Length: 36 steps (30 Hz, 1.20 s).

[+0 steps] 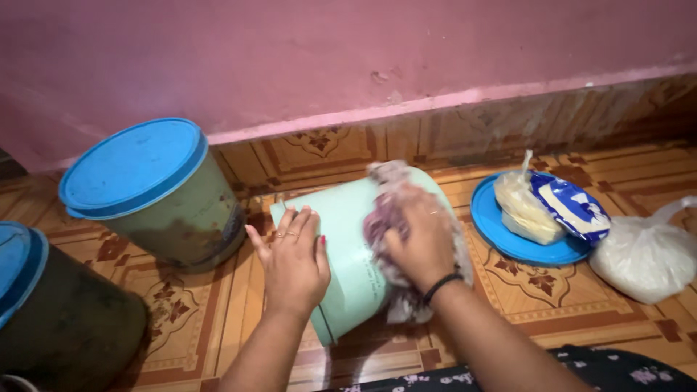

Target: The person empties a green bucket of food items, wipes the inside and outside of the bucket and its lid with a cloth, and then places the items back inside. They repeat the wiping process on a second bucket and lid before filling it with various packaged food items.

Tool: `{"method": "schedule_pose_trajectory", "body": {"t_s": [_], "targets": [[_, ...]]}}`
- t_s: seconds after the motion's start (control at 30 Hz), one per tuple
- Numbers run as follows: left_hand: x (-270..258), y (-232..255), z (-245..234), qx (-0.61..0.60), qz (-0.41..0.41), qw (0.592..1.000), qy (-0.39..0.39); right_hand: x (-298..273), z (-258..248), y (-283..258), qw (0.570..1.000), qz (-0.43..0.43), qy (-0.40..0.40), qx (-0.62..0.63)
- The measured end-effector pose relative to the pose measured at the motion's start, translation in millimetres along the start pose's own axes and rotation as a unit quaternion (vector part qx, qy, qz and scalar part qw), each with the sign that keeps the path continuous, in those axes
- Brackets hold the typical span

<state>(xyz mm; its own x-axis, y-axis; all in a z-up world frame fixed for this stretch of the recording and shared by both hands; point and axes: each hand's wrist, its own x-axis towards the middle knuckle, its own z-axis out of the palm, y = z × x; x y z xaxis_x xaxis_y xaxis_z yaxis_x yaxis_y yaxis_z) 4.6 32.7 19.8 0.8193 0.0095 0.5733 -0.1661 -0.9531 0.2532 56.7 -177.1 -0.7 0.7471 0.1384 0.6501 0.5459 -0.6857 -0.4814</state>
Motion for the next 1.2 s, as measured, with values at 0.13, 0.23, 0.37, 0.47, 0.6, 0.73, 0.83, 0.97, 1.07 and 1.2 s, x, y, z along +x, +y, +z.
{"method": "schedule_pose_trajectory", "body": {"t_s": [0.13, 0.23, 0.37, 0.47, 0.6, 0.73, 0.83, 0.97, 1.07, 1.2], "targets": [[-4, 8, -7, 0.103, 0.065, 0.992, -0.014, 5, -3, 21, 0.996, 0.07, 0.035, -0.041], [-26, 25, 0, 0.141, 0.096, 0.985, -0.001, 6, -2, 33, 0.997, 0.049, 0.057, -0.011], [-36, 30, 9, 0.055, 0.05, 0.997, 0.031, 11, -5, 55, 0.997, 0.052, 0.053, 0.038], [-30, 22, 4, -0.017, 0.002, 1.0, 0.021, 17, -10, 68, 0.994, 0.085, 0.053, 0.038], [-22, 15, -5, -0.05, -0.017, 0.999, 0.013, 18, -10, 56, 0.991, 0.123, 0.059, 0.0], [-3, 0, -6, -0.077, -0.048, 0.996, -0.009, 22, -18, 22, 0.984, 0.162, 0.014, -0.066], [1, -4, 3, -0.104, -0.077, 0.992, -0.012, 19, -7, -27, 0.979, 0.181, -0.074, -0.064], [3, -16, 15, -0.168, -0.121, 0.978, -0.002, -22, 22, -101, 0.992, -0.106, -0.064, -0.013], [6, -21, 16, -0.146, -0.086, 0.985, -0.003, -27, 26, -96, 0.991, -0.117, -0.048, 0.053], [10, -17, 11, -0.143, -0.056, 0.988, 0.024, -7, 25, -45, 0.998, 0.017, -0.064, -0.006]]}}
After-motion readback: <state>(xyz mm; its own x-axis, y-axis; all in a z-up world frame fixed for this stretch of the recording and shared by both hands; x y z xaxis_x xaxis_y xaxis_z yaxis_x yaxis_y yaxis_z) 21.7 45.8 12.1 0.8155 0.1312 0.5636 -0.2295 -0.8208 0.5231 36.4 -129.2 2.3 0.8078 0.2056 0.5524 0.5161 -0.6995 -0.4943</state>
